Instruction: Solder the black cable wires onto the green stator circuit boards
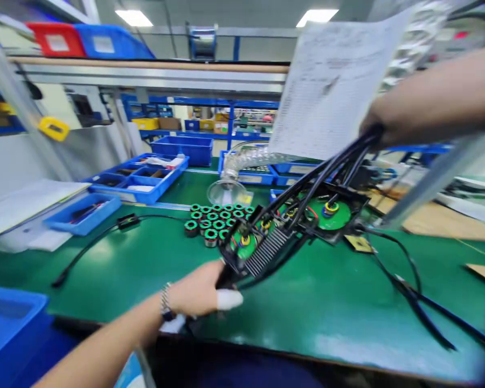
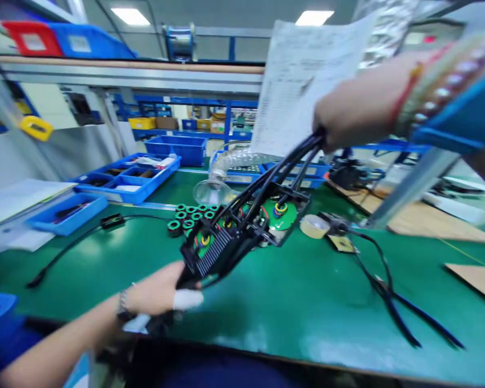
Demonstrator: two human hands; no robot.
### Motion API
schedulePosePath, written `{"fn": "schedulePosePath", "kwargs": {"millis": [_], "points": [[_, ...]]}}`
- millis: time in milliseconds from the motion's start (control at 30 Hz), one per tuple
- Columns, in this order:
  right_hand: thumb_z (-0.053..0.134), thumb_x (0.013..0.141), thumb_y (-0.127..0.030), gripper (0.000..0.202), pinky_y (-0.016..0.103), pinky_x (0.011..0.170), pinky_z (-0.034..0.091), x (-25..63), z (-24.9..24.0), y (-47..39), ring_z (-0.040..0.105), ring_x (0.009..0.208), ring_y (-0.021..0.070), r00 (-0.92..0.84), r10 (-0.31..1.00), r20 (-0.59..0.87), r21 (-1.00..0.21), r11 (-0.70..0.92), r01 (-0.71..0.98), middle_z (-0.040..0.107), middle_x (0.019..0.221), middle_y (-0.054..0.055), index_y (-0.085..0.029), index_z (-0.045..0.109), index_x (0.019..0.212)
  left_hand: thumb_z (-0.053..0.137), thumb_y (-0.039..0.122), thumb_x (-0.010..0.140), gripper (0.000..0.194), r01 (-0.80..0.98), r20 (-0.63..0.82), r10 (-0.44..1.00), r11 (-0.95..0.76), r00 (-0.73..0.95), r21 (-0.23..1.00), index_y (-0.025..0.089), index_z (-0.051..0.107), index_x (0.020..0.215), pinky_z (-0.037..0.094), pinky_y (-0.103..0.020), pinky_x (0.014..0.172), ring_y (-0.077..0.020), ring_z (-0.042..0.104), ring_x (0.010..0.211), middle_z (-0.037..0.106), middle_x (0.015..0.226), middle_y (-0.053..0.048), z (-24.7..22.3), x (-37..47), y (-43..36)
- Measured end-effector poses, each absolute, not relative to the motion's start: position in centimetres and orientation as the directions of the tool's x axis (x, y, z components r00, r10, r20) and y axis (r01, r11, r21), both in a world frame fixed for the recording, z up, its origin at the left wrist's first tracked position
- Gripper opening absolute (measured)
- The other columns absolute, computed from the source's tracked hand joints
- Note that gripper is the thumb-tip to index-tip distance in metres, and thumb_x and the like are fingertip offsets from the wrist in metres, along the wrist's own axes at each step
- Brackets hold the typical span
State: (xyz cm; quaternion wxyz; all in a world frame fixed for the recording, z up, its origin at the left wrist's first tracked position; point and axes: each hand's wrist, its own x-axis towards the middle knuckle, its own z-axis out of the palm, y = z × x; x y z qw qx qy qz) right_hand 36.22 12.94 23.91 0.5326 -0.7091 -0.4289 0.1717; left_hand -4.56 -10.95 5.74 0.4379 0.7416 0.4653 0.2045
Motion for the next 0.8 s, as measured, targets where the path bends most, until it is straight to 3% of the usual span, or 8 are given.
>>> {"fn": "schedulePosePath", "kwargs": {"millis": [67, 133, 167, 233, 300, 433, 567, 800], "points": [[-0.002, 0.074, -0.038, 0.08, 0.016, 0.045, 0.024, 29.4, 25.7, 13.0, 0.064, 0.062, -0.0002, 0.343, 0.849, 0.403, -0.733, 0.076, 0.676, 0.067, 0.061, 0.005, -0.001, 0.067, 0.063, 0.053, 0.038, 0.077, 0.036, 0.8, -0.036, 0.946, -0.25, 0.321, 0.546, 0.014, 0.054, 0.103, 0.049, -0.031, 0.068, -0.0195, 0.059, 0.07, 0.064, 0.089, -0.008, 8.9, -10.6, -10.6], [0.026, 0.084, -0.04, 0.058, 0.018, 0.048, 0.029, 22.4, 24.8, 11.1, 0.059, 0.049, -0.0012, -0.155, 0.821, 0.549, -0.326, 0.381, 0.865, 0.068, 0.057, 0.003, -0.007, 0.064, 0.054, 0.049, 0.038, 0.08, 0.03, 0.976, 0.005, 0.992, -0.128, 0.129, 0.178, 0.013, 0.056, 0.095, 0.048, -0.035, 0.071, -0.0248, 0.06, 0.076, 0.064, 0.085, -0.01, 11.3, -16.9, -11.0], [0.034, 0.087, -0.036, 0.05, 0.02, 0.051, 0.033, 18.9, 23.6, 9.9, 0.059, 0.049, 0.0015, -0.542, 0.723, 0.427, 0.019, 0.592, 0.805, 0.068, 0.057, 0.003, -0.01, 0.064, 0.058, 0.049, 0.034, 0.08, 0.027, 0.997, -0.001, 0.998, -0.058, 0.058, 0.049, 0.013, 0.056, 0.095, 0.047, -0.036, 0.074, -0.0264, 0.06, 0.081, 0.064, 0.088, -0.01, 12.0, -19.9, -11.4], [0.059, 0.08, -0.03, 0.022, 0.025, 0.059, 0.038, 12.3, 20.7, 8.0, 0.063, 0.057, 0.0089, -0.735, 0.592, 0.331, 0.172, 0.728, 0.663, 0.069, 0.06, 0.001, -0.014, 0.067, 0.069, 0.044, 0.023, 0.08, 0.023, 0.987, 0.005, 0.998, 0.056, -0.056, -0.149, 0.013, 0.056, 0.098, 0.046, -0.035, 0.08, -0.0258, 0.06, 0.088, 0.064, 0.092, -0.01, 12.5, -25.4, -12.4], [0.063, 0.076, -0.017, 0.006, 0.031, 0.069, 0.039, 6.1, 18.0, 7.5, 0.065, 0.07, 0.0151, -0.84, 0.466, 0.279, 0.267, 0.802, 0.534, 0.071, 0.07, 0.002, -0.017, 0.068, 0.08, 0.042, 0.015, 0.079, 0.025, 0.947, 0.008, 0.987, 0.156, -0.16, -0.281, 0.012, 0.055, 0.1, 0.043, -0.032, 0.085, -0.0234, 0.059, 0.093, 0.065, 0.097, -0.008, 11.9, -30.0, -13.5], [0.052, 0.083, -0.014, 0.017, 0.038, 0.081, 0.033, -4.3, 14.1, 9.3, 0.064, 0.081, 0.0184, -0.956, 0.235, 0.174, 0.394, 0.873, 0.286, 0.072, 0.084, 0.006, -0.021, 0.066, 0.091, 0.036, 0.014, 0.082, 0.027, 0.888, -0.03, 0.944, 0.297, -0.328, -0.351, 0.013, 0.057, 0.1, 0.04, -0.028, 0.083, -0.022, 0.059, 0.095, 0.066, 0.1, -0.007, 9.8, -36.3, -15.6], [0.045, 0.089, -0.017, 0.022, 0.04, 0.084, 0.032, -11.6, 10.7, 11.0, 0.062, 0.086, 0.0202, -0.99, 0.115, 0.084, 0.456, 0.879, 0.141, 0.07, 0.09, 0.007, -0.022, 0.064, 0.098, 0.034, 0.006, 0.079, 0.031, 0.86, -0.054, 0.906, 0.379, -0.421, -0.343, 0.015, 0.059, 0.094, 0.038, -0.024, 0.08, -0.0192, 0.059, 0.089, 0.068, 0.097, -0.005, 7.7, -40.0, -16.8], [0.053, 0.088, -0.035, 0.039, 0.052, 0.096, 0.035, -16.2, 4.9, 13.6, 0.049, 0.113, 0.0258, -0.975, 0.216, 0.054, 0.476, 0.853, 0.215, 0.055, 0.119, 0.008, -0.019, 0.049, 0.123, 0.046, 0.01, 0.073, 0.026, 0.843, -0.074, 0.853, 0.492, -0.517, -0.22, 0.019, 0.063, 0.09, 0.038, -0.021, 0.07, -0.0174, 0.061, 0.082, 0.07, 0.094, -0.002, 3.5, -43.9, -15.9]]}}
